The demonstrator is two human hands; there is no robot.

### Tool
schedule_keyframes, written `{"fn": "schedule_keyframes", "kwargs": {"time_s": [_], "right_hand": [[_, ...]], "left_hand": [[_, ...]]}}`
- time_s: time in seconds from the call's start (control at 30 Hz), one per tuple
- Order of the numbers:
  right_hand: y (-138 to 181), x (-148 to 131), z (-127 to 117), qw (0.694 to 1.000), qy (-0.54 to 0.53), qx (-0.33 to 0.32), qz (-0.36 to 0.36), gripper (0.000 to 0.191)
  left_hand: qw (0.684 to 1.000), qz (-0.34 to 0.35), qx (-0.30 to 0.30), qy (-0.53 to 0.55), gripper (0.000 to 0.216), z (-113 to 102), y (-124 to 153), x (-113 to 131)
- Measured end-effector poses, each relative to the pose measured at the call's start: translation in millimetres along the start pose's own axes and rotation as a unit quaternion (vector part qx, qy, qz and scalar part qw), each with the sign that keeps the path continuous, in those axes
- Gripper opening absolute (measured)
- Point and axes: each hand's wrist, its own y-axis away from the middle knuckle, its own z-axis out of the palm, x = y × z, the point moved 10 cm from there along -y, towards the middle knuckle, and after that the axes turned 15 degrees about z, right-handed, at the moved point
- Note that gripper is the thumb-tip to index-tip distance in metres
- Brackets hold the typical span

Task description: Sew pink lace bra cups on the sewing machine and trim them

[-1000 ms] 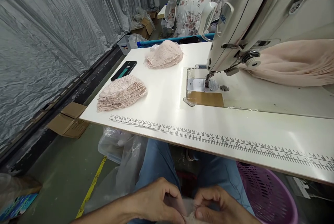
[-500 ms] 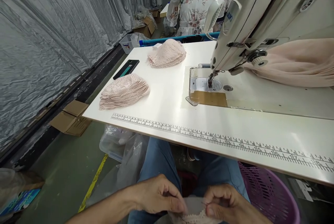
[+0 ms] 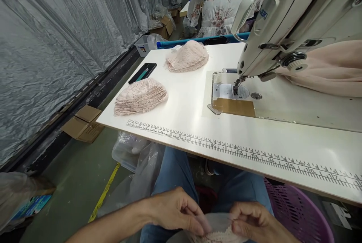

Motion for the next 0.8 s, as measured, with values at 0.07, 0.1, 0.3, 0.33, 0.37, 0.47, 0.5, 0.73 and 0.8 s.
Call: {"fn": "schedule_keyframes", "kwargs": {"time_s": [0.07,0.1,0.3,0.33,0.37,0.47,0.5,0.73,0.8], "right_hand": [[-0.9,2.6,-0.5,1.000,-0.004,-0.004,-0.004,0.045],[-1.2,3.8,-1.3,1.000,-0.007,-0.003,-0.007,0.045],[-1.0,6.5,-5.7,0.999,-0.029,0.011,-0.014,0.044],[-0.9,6.1,-5.4,0.999,-0.031,0.011,-0.013,0.044],[-0.7,5.8,-5.1,0.999,-0.035,0.011,-0.013,0.044],[-0.4,5.4,-4.2,0.999,-0.043,0.007,-0.009,0.042],[-0.5,5.6,-4.2,0.999,-0.045,0.006,-0.008,0.041],[-2.6,10.9,-7.5,0.999,-0.046,0.005,0.000,0.039],[-2.4,11.7,-9.7,0.999,-0.051,0.015,-0.001,0.040]], "left_hand": [[1.000,-0.001,0.003,0.001,0.066,-0.8,-0.1,-1.7],[1.000,-0.003,0.005,0.004,0.067,-1.2,-0.1,-2.9],[1.000,-0.004,-0.001,0.011,0.073,-2.0,0.0,-4.3],[1.000,-0.001,-0.006,0.007,0.075,-1.7,0.0,-3.0],[1.000,0.001,-0.012,0.004,0.076,-1.1,0.2,-1.9],[1.000,0.001,-0.027,0.006,0.081,0.6,1.3,-1.0],[1.000,-0.001,-0.029,0.006,0.081,0.7,1.6,-1.4],[0.999,-0.001,-0.017,-0.030,0.077,-1.9,-0.3,-1.5],[1.000,0.000,-0.021,-0.006,0.081,0.6,-1.1,-0.6]]}}
